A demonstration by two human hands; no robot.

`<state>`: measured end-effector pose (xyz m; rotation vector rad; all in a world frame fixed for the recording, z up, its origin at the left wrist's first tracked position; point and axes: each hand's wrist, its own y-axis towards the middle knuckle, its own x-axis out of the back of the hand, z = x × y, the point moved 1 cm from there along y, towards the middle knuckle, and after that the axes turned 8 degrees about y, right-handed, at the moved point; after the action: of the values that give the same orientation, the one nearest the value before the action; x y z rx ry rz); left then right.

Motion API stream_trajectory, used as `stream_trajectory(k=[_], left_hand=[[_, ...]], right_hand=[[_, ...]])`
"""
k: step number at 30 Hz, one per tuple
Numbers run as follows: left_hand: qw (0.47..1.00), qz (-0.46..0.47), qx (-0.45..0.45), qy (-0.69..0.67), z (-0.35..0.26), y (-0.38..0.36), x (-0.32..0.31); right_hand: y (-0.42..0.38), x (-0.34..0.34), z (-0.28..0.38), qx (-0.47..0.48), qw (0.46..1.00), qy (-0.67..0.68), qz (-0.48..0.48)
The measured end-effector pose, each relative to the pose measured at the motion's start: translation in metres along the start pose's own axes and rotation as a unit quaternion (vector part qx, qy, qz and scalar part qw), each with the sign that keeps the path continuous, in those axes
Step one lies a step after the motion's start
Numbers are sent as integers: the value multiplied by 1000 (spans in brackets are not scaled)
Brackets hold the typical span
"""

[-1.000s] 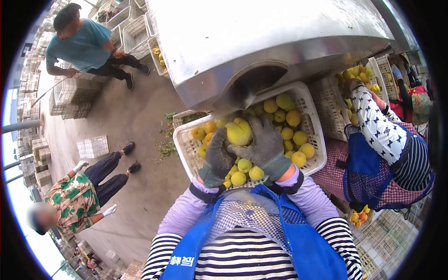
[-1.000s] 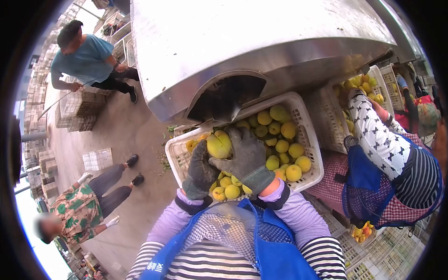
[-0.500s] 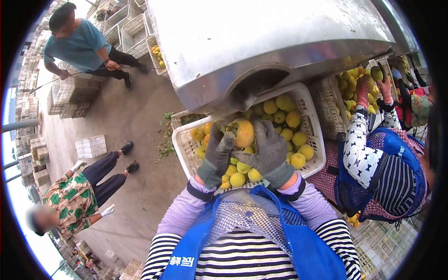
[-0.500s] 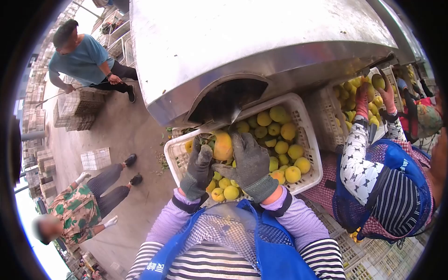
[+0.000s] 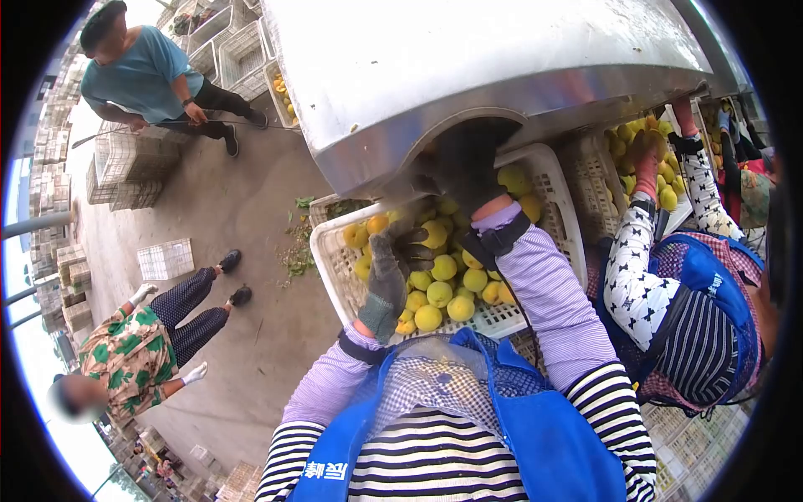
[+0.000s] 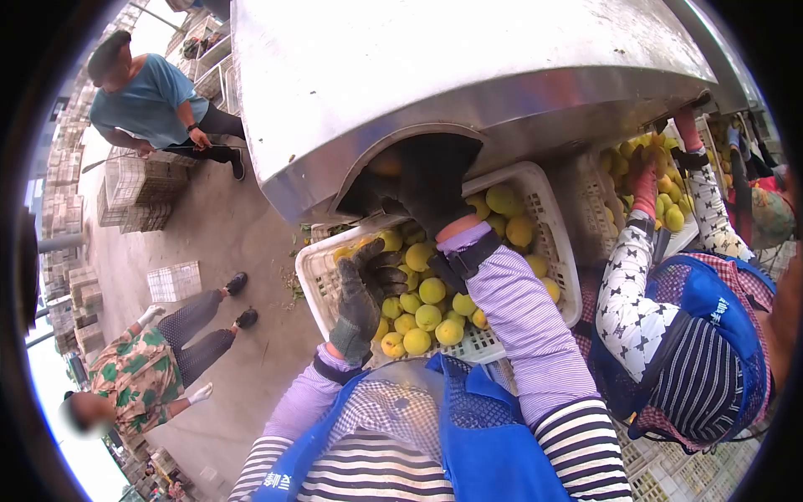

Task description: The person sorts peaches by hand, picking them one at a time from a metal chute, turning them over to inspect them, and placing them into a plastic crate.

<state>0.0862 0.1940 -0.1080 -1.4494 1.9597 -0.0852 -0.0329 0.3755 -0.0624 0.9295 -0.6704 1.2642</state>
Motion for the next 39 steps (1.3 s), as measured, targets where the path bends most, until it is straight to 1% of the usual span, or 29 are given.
stream_trajectory(k=[1, 3, 4, 5, 6, 7, 8, 9, 11, 12, 14, 15, 16, 19, 21, 22, 23, 24, 25, 27, 28, 29, 30, 32, 33, 35, 36, 37, 39], left_hand=[[999, -24, -1, 31, 4, 0, 4], [993, -71, -3, 90, 17, 2, 9], [987, -98, 5, 131, 29, 5, 16], [959, -83, -25, 271, 43, 10, 26], [911, -65, -54, 404, 59, 14, 38], [845, -46, -85, 526, 67, 15, 44], [768, 3, -35, 640, 63, 15, 40], [722, 16, -42, 691, 69, 17, 38], [618, 43, -56, 783, 88, 26, 28], [611, 74, -16, 788, 86, 35, 18], [511, 124, -39, 850, 110, 63, 11], [505, 133, -38, 852, 115, 78, 9], [498, 142, -37, 854, 119, 91, 6], [624, 125, -3, 772, 103, 109, -3], [707, 108, 10, 699, 78, 100, -12], [828, 85, 46, 552, 83, 95, 3], [918, 58, 80, 385, 94, 87, 24], [972, 31, 110, 206, 99, 78, 36], [977, 87, 149, 122, 97, 69, 35], [958, 185, 211, -52, 76, 45, 23], [972, 180, 145, 45, 46, 25, -8], [970, 181, 64, 147, 31, 11, -28], [937, 173, -68, 295, 26, 1, -40], [949, 112, -96, 277, 21, -10, -52], [991, 60, -2, 120, 23, -12, -50], [925, 69, -133, 349, 22, -16, -34], [897, 75, -164, 403, 20, -16, -33], [866, 77, -196, 454, 16, -17, -33], [876, 88, -198, 432, 4, -16, -39]], right_hand=[[8, 0, -2, 19, 1000, -9, -23], [1, 7, -3, 30, 997, 59, -40], [-5, 16, -3, 21, 990, 136, -40], [-10, 26, -1, 12, 976, 212, -40], [-32, 47, 6, -67, 943, 324, 41], [-56, 39, -8, -49, 960, 271, 51], [-84, 19, -32, -26, 974, 218, 62], [-115, 0, -60, -68, 975, 132, 162], [-161, -36, -87, -144, 927, -29, 346], [-178, -50, -93, -177, 880, -102, 428], [-213, -89, -112, -139, 888, -129, 420], [-222, -99, -117, -120, 891, -142, 414], [-214, -84, -105, -111, 899, -116, 407], [-200, -74, -115, -144, 894, -39, 423], [-204, -60, -131, -239, 892, 150, 354], [-201, -52, -133, -278, 875, 241, 313], [-201, -41, -133, -296, 836, 369, 277], [-195, -14, -119, -309, 780, 491, 233], [-190, 10, -106, -315, 709, 603, 186], [-177, 42, -80, -289, 677, 653, 177], [-172, 48, -71, -273, 660, 678, 172], [-172, 45, -70, -247, 694, 650, 185], [-174, 40, -71, -221, 726, 620, 198], [-173, 46, -65, -183, 782, 558, 208], [-173, 48, -58, -162, 814, 518, 206], [-176, 52, -42, -126, 874, 428, 193], [-172, 60, -29, -126, 885, 419, 160], [-170, 61, -25, -118, 895, 407, 140], [-164, 66, -21, -100, 913, 382, 98]])
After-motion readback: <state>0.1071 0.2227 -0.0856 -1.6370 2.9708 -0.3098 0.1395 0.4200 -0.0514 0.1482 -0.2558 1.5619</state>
